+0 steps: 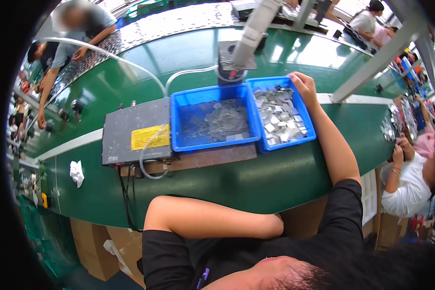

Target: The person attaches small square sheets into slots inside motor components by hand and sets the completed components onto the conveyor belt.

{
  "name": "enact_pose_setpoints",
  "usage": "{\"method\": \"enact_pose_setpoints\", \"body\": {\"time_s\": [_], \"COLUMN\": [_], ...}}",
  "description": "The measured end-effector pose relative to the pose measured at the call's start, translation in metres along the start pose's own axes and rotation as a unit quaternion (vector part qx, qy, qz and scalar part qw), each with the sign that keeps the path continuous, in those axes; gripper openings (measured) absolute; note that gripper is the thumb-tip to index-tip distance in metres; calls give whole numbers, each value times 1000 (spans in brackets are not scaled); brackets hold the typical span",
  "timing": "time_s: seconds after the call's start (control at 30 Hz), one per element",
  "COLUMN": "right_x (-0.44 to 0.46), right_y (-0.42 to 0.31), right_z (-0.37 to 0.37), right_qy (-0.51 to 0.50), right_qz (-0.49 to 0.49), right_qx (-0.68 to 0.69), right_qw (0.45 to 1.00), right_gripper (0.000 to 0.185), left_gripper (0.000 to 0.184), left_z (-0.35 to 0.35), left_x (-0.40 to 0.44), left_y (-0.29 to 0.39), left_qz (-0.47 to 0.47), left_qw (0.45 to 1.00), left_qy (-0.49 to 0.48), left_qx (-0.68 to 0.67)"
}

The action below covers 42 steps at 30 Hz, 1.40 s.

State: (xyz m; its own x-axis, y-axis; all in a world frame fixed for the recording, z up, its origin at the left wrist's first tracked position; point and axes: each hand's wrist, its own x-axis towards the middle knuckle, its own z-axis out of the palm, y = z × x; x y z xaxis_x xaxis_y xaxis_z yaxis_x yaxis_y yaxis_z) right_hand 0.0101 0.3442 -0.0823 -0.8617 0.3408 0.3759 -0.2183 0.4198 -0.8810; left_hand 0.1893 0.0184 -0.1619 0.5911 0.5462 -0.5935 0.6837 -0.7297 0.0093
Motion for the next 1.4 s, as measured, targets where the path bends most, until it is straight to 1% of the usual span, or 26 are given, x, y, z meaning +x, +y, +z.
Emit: {"method": "enact_pose_setpoints", "body": {"time_s": [0.2, 0.23, 0.27, 0.3, 0.37, 0.4, 0.43, 0.47, 0.5, 0.53, 0.57, 0.6, 0.67, 0.87, 1.0, 1.07, 1.1, 1.13, 1.17, 1.2, 1.23, 1.27, 1.3, 1.33, 1.37, 1.4], "right_x": [1, 0, 0, 3, 6, 14, 10, 6, 2, 0, -7, -13, 13, 25, 27, -8, 15, 23, 29, 21, 18, 11, 8, 6, 4, 2], "right_y": [5, 3, 2, 6, 18, 46, 41, 29, 18, -7, -39, -39, 41, 79, 84, -27, 31, 92, 122, 89, 69, 39, 23, 18, 13, 5], "right_z": [-3, -2, -2, -9, -10, -21, -22, -20, -18, -11, -1, 15, -26, -55, -32, 5, -17, -39, -44, -35, -26, -16, -15, -9, -6, -2], "right_qy": [5, 11, 14, 1, 16, -4, -37, -38, -35, -45, -76, -29, -63, -104, -69, -49, -12, 26, 71, 26, 25, 24, -9, -2, 0, 4], "right_qz": [4, 4, 3, -7, -28, -26, -42, -67, -92, -103, -82, -122, -13, -5, -40, -90, 6, -146, -209, -150, -64, -49, -19, -19, -13, -2], "right_qx": [2, 0, 1, -53, -95, -75, -26, -26, -28, -104, -28, -33, -69, -101, -52, -47, -110, -249, -266, -239, -98, -122, -140, -62, -31, -12], "right_qw": [1000, 1000, 1000, 999, 995, 997, 998, 997, 995, 988, 993, 992, 996, 989, 995, 994, 994, 957, 938, 959, 993, 991, 990, 998, 999, 1000], "right_gripper": [31, 31, 30, 30, 35, 33, 33, 35, 37, 37, 38, 37, 37, 26, 33, 37, 37, 37, 37, 38, 37, 34, 35, 30, 30, 30], "left_gripper": [28, 28, 30, 34, 43, 48, 48, 48, 47, 47, 47, 47, 47, 46, 46, 46, 46, 46, 46, 43, 39, 36, 33, 31, 28, 28], "left_z": [-13, -28, -58, -90, -139, -133, -122, -152, -142, -145, -140, -139, -135, -121, -104, -102, -103, -109, -92, -77, -64, -53, -44, -38, -33, -32], "left_x": [18, -4, -9, -10, -23, -63, -95, -71, -63, -53, -75, -80, -91, -126, -141, -130, -103, -63, -56, -49, -42, -34, -27, -19, -12, -4], "left_y": [8, 1, -10, -19, -45, -50, -52, -57, -56, -49, -54, -52, -45, -23, -11, -10, -10, -11, -6, -4, -2, -2, -2, -2, -1, -1], "left_qz": [47, 45, 44, 36, -11, -52, -102, -144, -184, -217, -244, -260, -264, -191, -124, -56, -5, 55, 110, 154, 189, 209, 205, 177, 128, 147], "left_qw": [998, 998, 997, 989, 947, 910, 896, 870, 842, 815, 790, 769, 737, 650, 575, 531, 503, 471, 463, 628, 767, 874, 944, 972, 957, 950], "left_qy": [3, 0, 39, 78, 149, 183, 169, 180, 195, 214, 237, 264, 327, 507, 605, 650, 671, 691, 690, 596, 490, 373, 248, 120, -6, 1], "left_qx": [37, 33, -41, -118, -284, -369, -398, -436, -468, -494, -510, -521, -529, -533, -536, -541, -545, -546, -545, -475, -368, -230, -69, 99, 262, 276]}}
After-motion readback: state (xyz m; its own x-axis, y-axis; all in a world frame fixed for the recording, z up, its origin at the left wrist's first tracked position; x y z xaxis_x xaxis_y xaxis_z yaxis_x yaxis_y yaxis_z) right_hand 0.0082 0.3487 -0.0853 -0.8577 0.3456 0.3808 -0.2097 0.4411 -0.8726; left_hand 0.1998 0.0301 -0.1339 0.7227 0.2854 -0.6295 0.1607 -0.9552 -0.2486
